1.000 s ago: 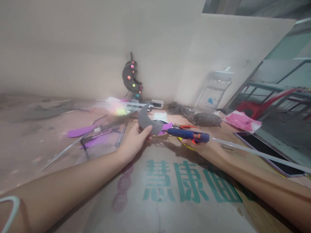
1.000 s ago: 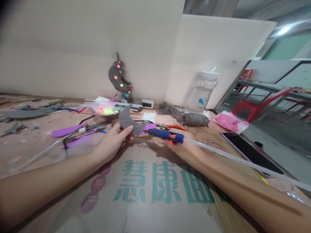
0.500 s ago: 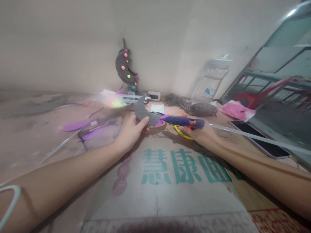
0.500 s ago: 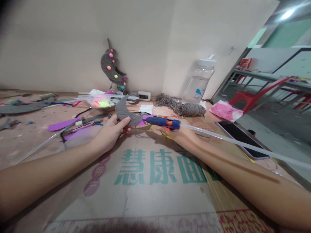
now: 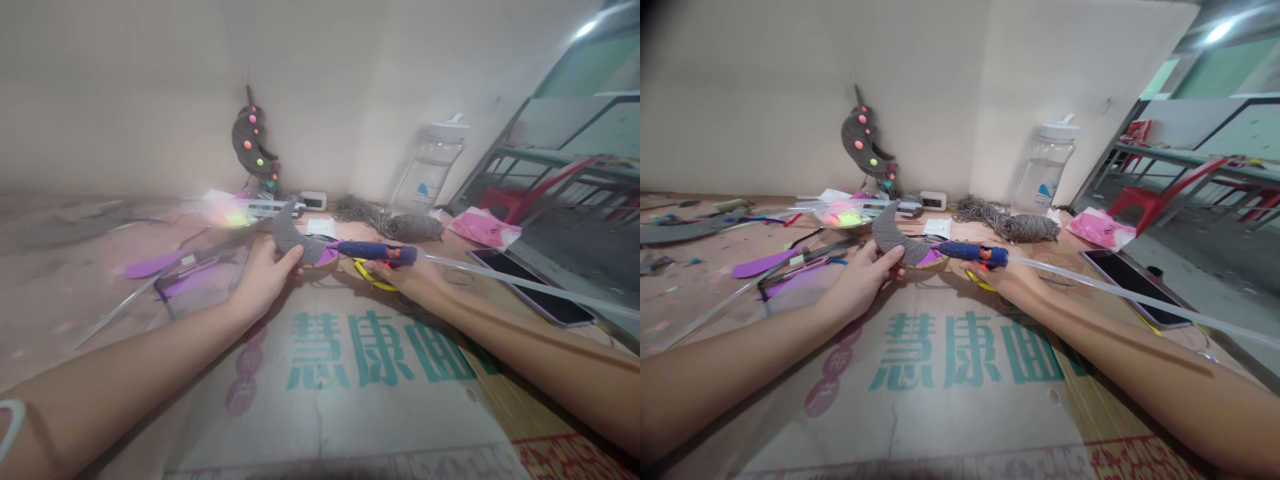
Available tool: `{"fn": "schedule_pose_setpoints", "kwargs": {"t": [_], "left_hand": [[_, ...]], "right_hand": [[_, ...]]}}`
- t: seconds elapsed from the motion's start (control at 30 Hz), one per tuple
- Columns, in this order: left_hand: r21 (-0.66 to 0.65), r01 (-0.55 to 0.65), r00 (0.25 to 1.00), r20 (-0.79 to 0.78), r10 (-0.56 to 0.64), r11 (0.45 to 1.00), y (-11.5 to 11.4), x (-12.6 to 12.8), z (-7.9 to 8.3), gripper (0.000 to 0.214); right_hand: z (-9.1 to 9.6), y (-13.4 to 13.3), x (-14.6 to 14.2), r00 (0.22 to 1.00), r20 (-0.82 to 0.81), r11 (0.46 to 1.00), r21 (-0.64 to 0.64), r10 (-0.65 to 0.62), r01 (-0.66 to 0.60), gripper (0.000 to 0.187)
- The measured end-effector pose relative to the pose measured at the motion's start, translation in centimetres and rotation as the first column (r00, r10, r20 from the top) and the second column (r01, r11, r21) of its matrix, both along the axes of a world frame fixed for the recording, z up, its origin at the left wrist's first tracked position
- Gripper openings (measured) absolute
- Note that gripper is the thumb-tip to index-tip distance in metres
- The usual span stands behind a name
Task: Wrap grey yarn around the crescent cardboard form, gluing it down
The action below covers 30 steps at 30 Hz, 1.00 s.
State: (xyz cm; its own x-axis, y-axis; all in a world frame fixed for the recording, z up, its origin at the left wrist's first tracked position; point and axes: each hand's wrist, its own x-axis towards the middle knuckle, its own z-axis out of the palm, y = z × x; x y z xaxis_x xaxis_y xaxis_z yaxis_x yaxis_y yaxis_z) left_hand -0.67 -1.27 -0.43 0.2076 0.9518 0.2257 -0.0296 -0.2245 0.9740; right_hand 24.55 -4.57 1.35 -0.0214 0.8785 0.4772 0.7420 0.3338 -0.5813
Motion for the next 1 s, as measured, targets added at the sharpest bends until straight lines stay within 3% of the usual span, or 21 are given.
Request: {"fn": "schedule_pose_setpoints", "kwargs": {"t": [0.23, 0.57, 0.7, 0.8, 0.87, 1.0], "left_hand": [[-0.035, 0.007, 1.0, 0.02, -0.006, 0.999, -0.3, 0.2, 0.4, 0.033], [-0.063, 0.021, 1.0, 0.008, -0.02, 0.998, -0.8, 0.4, 1.0, 0.033], [-0.087, 0.036, 0.999, 0.04, -0.033, 0.996, -0.5, 0.3, 0.6, 0.035], [-0.095, 0.043, 0.998, 0.057, -0.038, 0.995, -0.3, 0.3, 0.3, 0.037], [-0.1, 0.045, 0.997, 0.068, -0.038, 0.994, -0.3, 0.3, 0.3, 0.038], [-0.107, 0.059, 0.996, 0.071, -0.052, 0.992, -0.5, 0.5, 0.6, 0.04]], "right_hand": [[0.4, -0.6, 0.0, 0.995, 0.087, 0.997, -0.067, -0.043, 0.049, 0.033], [0.9, -0.6, -0.3, 1.0, -0.026, 0.994, -0.111, -0.002, -0.001, 0.031], [1.5, -0.2, 0.0, 0.997, -0.041, 0.993, -0.096, -0.072, 0.068, 0.029], [1.6, 0.7, 1.2, 0.999, -0.014, 0.989, -0.144, -0.046, 0.043, 0.047], [1.6, 1.5, 2.1, 0.995, -0.081, 0.982, -0.183, -0.052, 0.037, 0.057], [2.2, 2.8, 2.6, 0.966, -0.241, 0.967, -0.253, -0.093, 0.03, 0.061]]}}
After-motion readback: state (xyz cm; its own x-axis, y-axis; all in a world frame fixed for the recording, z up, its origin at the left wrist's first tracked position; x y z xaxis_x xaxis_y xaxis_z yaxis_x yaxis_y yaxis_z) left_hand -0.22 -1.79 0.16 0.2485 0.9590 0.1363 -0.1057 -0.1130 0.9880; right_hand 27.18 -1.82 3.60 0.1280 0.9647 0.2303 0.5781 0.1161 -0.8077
